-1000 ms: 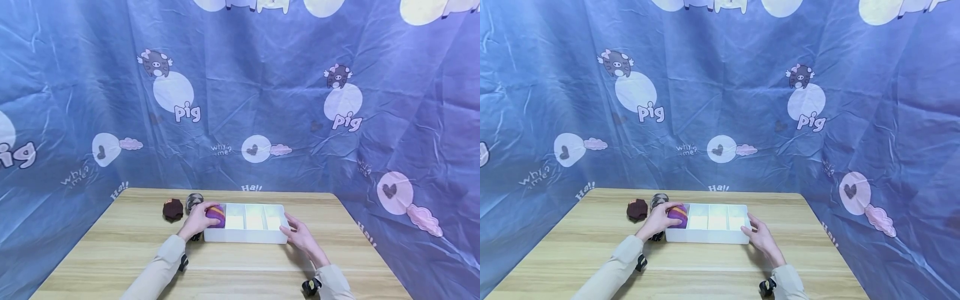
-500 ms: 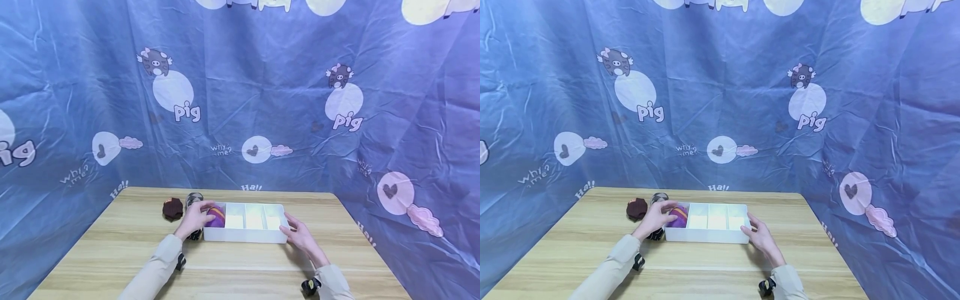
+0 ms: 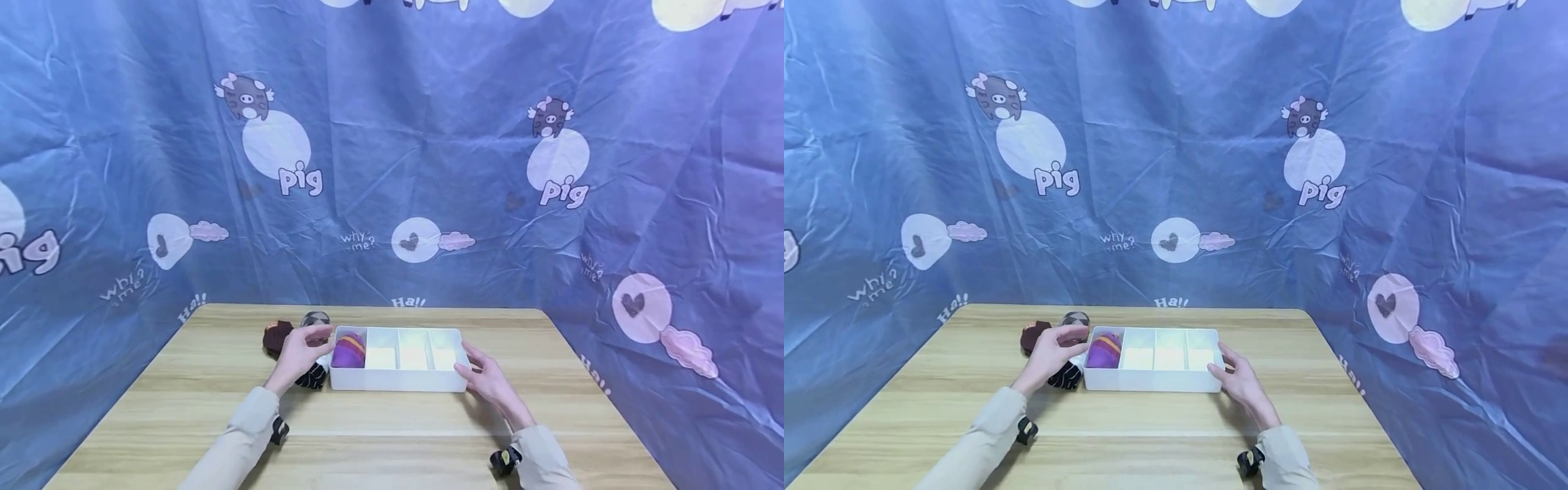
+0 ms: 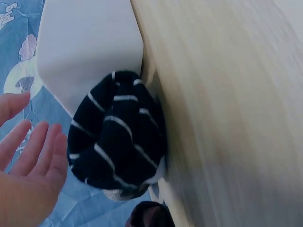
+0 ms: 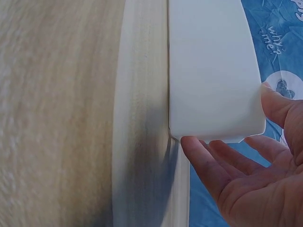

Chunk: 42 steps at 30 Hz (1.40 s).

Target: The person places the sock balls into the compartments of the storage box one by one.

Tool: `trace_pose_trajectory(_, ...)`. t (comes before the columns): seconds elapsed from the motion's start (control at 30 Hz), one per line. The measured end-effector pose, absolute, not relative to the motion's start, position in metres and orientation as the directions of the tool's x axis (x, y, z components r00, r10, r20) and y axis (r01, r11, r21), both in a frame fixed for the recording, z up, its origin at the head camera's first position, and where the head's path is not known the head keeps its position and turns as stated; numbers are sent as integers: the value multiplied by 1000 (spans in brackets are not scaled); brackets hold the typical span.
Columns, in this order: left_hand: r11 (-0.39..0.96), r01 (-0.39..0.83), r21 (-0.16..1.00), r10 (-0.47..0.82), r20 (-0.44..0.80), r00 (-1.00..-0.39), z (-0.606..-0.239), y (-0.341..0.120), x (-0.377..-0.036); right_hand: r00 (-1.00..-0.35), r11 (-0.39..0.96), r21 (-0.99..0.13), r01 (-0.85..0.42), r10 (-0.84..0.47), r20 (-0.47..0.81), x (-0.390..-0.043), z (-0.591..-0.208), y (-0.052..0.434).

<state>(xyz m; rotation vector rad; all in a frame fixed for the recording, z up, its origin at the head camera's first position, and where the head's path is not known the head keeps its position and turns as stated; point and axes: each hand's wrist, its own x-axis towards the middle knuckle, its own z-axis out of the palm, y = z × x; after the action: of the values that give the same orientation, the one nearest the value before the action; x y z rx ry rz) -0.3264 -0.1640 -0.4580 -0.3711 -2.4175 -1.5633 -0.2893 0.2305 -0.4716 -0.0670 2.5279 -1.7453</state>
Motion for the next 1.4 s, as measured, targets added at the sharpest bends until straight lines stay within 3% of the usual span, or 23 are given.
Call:
trace_pose_trajectory(0.23,427,346,836,92,340,-936,-462,-176,-321,-996,343,-939,3,-87,-35,-290,-472,232)
trace_pose_trajectory(0.5,471,255,845,119,225,-967,-466,-188,-313,-996,338,-941,5,-77,-33,-289,-473,233)
trace_pose_trajectory(1.03,389,111,915,206,31,-978,-469,-202,-314,-997,310,-951,0,-71,-24,-290,-474,234)
trace_pose_trajectory(1.4,421,100,901,195,18,-981,-473,-198,-318,-997,305,-952,6,-67,-28,-289,-474,234)
